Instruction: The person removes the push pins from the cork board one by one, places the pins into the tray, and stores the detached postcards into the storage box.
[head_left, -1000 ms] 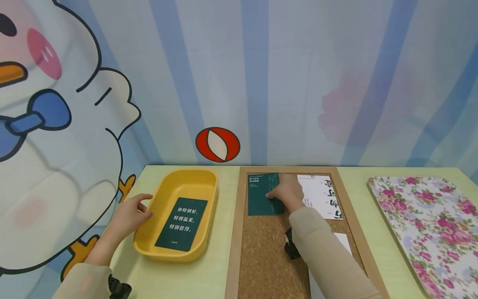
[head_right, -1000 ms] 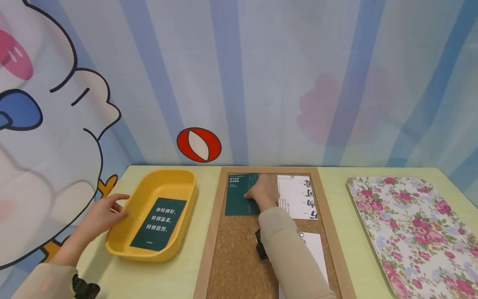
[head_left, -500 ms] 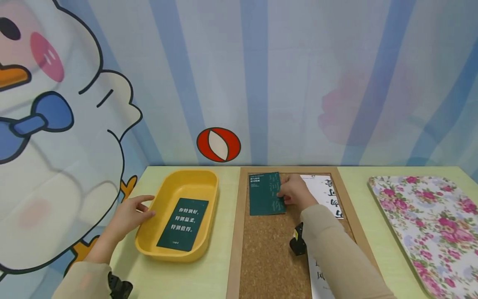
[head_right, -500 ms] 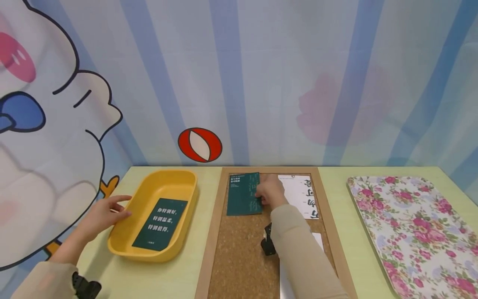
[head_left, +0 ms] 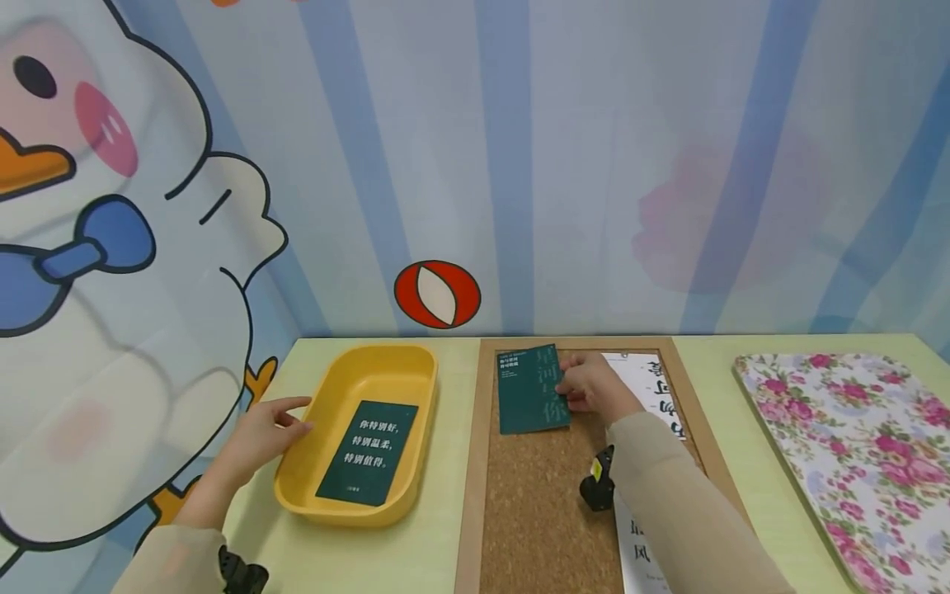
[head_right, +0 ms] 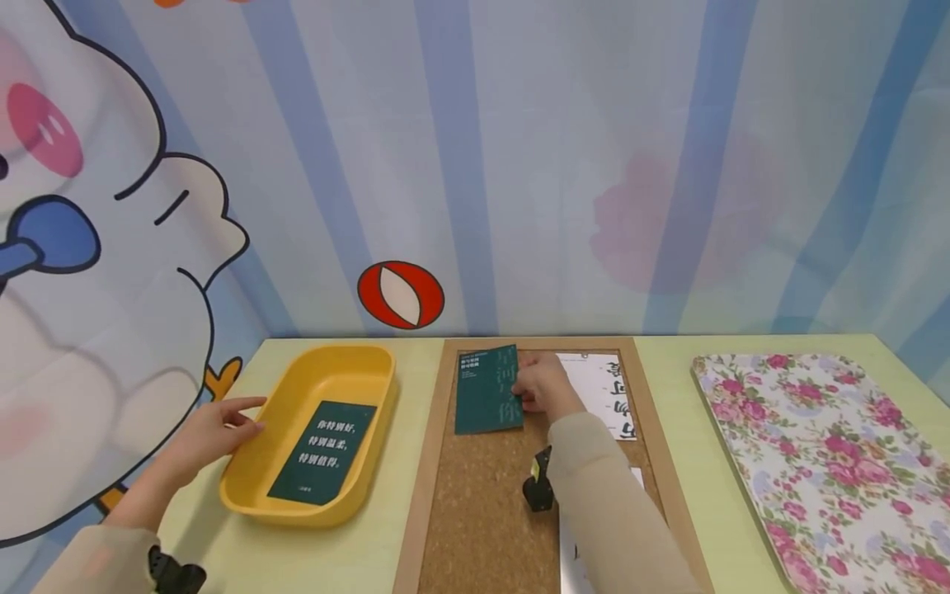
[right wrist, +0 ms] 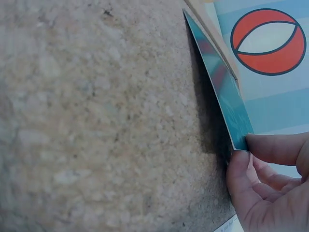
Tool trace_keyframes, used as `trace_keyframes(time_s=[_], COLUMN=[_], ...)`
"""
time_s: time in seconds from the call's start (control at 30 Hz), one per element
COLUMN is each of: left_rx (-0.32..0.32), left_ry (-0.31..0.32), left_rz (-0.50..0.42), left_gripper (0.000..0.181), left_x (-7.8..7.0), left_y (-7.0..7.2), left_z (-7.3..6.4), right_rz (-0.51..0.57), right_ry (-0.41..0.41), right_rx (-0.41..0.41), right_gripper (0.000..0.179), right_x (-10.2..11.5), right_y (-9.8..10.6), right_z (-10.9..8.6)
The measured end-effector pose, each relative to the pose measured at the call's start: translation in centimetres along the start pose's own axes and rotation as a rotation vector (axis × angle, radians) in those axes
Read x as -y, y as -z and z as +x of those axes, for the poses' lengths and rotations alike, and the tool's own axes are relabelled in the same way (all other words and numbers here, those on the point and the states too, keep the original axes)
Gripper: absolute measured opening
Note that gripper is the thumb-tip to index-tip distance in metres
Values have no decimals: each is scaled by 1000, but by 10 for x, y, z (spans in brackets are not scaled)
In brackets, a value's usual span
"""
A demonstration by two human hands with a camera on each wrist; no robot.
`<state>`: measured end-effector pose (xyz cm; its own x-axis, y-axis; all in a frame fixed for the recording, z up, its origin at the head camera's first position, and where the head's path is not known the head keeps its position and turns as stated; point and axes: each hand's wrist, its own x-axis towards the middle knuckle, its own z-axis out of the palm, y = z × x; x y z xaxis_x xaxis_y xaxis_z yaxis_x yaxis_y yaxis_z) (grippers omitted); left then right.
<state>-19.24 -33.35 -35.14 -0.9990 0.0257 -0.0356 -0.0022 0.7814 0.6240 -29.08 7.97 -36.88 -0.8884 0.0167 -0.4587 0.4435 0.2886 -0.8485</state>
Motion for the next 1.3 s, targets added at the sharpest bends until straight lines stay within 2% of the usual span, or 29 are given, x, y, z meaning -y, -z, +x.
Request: trace_keyframes(time_s=[0.27, 0.4, 0.67, 0.87, 1.0, 1.17, 1.3], left_rx=[23, 28, 51, 56, 68, 54, 65], left_ry=[28, 19, 7, 31, 48, 29, 39], left_rz=[5, -20, -82, -91, -92, -91, -92], left_gripper=[48, 49, 50, 51, 51, 50, 51], left_x=[2, 1, -3, -1, -1, -6, -5], left_y=[-1, 1, 4, 1, -1, 2, 4], left_z=[-2, -4, -7, -8, -7, -3, -5], right_rz=[88, 160, 268, 381, 417, 464, 505], right_ry=[-54, -76, -64, -86, -109, -79, -85], right_rx=[45, 65, 123, 168, 198, 235, 281], right_gripper=[44, 44, 46, 48, 50, 53, 55], right_x=[0, 5, 12, 15, 19, 27, 29], right_y=[3, 7, 10, 7, 7, 9, 7], right_z=[-2, -3, -5, -10, -14, -15, -17])
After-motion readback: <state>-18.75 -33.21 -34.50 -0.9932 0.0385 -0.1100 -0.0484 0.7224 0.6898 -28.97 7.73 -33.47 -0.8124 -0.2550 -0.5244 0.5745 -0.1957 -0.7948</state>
